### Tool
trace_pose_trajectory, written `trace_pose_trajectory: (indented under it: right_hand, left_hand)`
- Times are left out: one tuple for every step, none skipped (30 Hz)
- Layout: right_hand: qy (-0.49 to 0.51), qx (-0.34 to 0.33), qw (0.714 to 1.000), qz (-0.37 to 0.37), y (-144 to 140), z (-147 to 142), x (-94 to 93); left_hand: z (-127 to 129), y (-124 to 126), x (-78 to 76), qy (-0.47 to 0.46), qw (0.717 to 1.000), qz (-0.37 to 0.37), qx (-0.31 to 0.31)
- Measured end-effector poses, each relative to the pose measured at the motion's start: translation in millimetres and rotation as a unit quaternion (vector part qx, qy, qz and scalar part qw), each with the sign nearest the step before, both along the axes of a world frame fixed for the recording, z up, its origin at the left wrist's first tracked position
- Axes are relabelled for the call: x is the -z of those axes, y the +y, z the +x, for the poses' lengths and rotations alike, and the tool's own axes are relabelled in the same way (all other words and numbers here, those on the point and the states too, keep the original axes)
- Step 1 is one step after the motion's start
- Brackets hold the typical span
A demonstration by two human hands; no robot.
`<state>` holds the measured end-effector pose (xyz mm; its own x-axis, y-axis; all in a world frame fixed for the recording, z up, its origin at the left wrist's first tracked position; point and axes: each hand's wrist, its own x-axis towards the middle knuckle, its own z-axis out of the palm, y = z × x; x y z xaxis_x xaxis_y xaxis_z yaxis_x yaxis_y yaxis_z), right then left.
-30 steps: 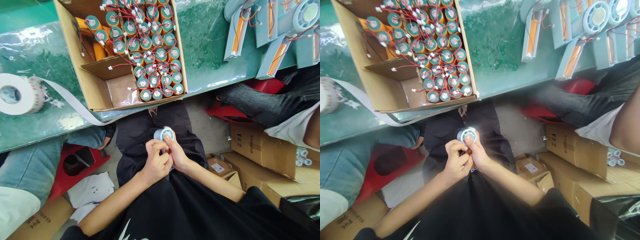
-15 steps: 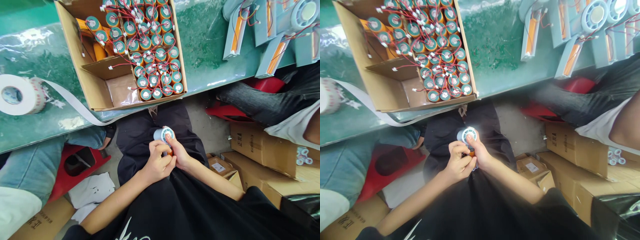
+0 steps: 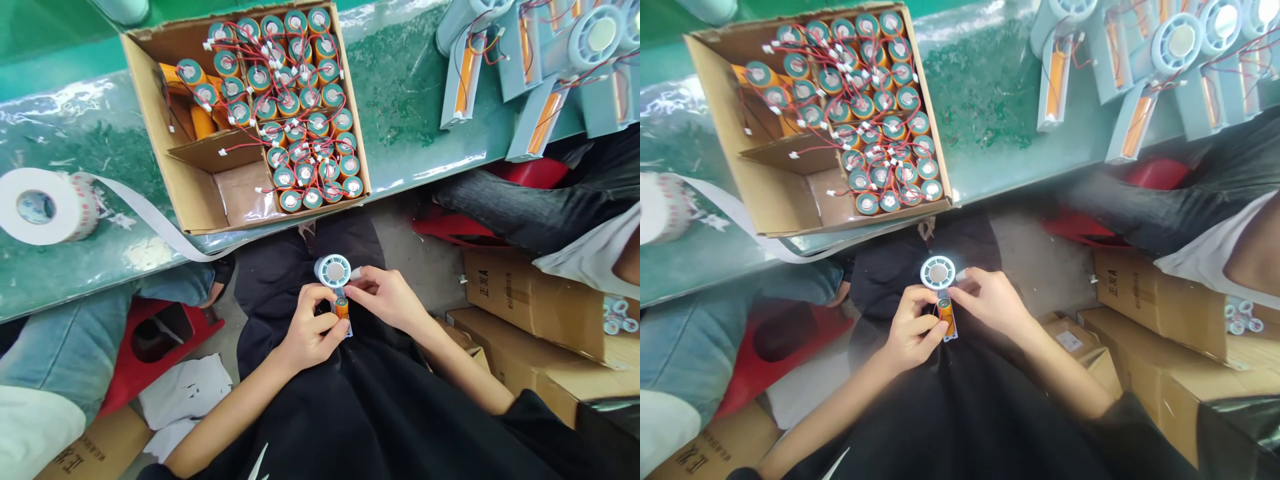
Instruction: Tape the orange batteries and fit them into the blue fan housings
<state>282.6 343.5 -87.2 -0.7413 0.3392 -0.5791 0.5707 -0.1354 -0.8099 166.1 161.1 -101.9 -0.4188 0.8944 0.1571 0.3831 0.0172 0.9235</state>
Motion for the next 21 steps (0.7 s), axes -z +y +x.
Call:
trace_pose_trajectory:
  right_hand:
    - [-0.005, -0.014, 1.000, 0.026, 3, 0, -4.2]
    - [0.000, -0.025, 0.999, 0.037, 6, 0, -8.2]
    - [0.013, -0.025, 0.999, 0.039, 7, -1, -11.6]
    - [0.031, -0.011, 0.999, 0.031, 8, -2, -14.3]
    - [0.053, 0.013, 0.998, 0.012, 8, -3, -16.1]
    - [0.074, 0.041, 0.996, -0.017, 9, -4, -17.2]
    - [0.089, 0.063, 0.993, -0.051, 9, -4, -17.7]
    - [0.102, 0.081, 0.989, -0.077, 10, -5, -17.7]
    - [0.114, 0.096, 0.985, -0.084, 11, -5, -17.5]
    - [0.128, 0.108, 0.983, -0.069, 12, -6, -17.1]
    - [0.143, 0.114, 0.982, -0.041, 13, -7, -16.8]
    - [0.158, 0.109, 0.981, -0.013, 15, -8, -16.4]
    - [0.173, 0.088, 0.981, 0.005, 17, -9, -15.9]
    - [0.183, 0.058, 0.981, 0.010, 19, -11, -15.2]
    - [0.187, 0.024, 0.982, 0.002, 20, -13, -14.2]
    - [0.188, 0.000, 0.982, -0.008, 22, -15, -12.8]
    - [0.187, -0.011, 0.982, -0.012, 23, -16, -11.2]
    - [0.186, -0.011, 0.983, -0.006, 24, -18, -9.5]
    - [0.182, -0.007, 0.983, 0.006, 24, -19, -7.9]
    - [0.177, -0.004, 0.984, 0.021, 25, -19, -6.7]
    - [0.168, -0.007, 0.985, 0.039, 24, -19, -6.0]
  left_hand:
    - [0, 0, -0.3, -0.003, 1.000, 0.003, 0.008]
    - [1, 0, -0.8, 0.000, 1.000, 0.009, 0.012]
    - [2, 0, -1.4, 0.005, 1.000, 0.016, 0.012]
    - [2, 0, -2.0, 0.012, 1.000, 0.023, 0.009]
    - [3, 1, -2.5, 0.018, 0.999, 0.029, 0.003]
    - [4, 1, -2.7, 0.020, 0.999, 0.035, -0.004]
    - [5, 1, -2.8, 0.020, 0.999, 0.041, -0.009]
    - [6, 1, -2.6, 0.019, 0.999, 0.046, -0.011]
    - [7, 2, -2.3, 0.015, 0.999, 0.051, -0.012]
    - [8, 2, -1.9, 0.010, 0.998, 0.055, -0.014]
    - [9, 2, -1.7, 0.005, 0.998, 0.058, -0.015]
    - [10, 2, -1.5, -0.001, 0.998, 0.059, -0.014]
    - [10, 3, -1.5, -0.007, 0.998, 0.057, -0.012]
    - [10, 3, -1.7, -0.013, 0.998, 0.056, -0.012]
    - [10, 4, -2.1, -0.018, 0.998, 0.053, -0.014]
    - [10, 5, -2.6, -0.022, 0.999, 0.047, -0.017]
    - [10, 5, -3.2, -0.026, 0.999, 0.039, -0.023]
    - [10, 6, -3.6, -0.033, 0.999, 0.027, -0.031]
    - [10, 6, -3.9, -0.046, 0.998, 0.012, -0.037]
    - [10, 6, -4.0, -0.063, 0.997, -0.006, -0.042]
    - [10, 7, -3.9, -0.081, 0.995, -0.024, -0.047]
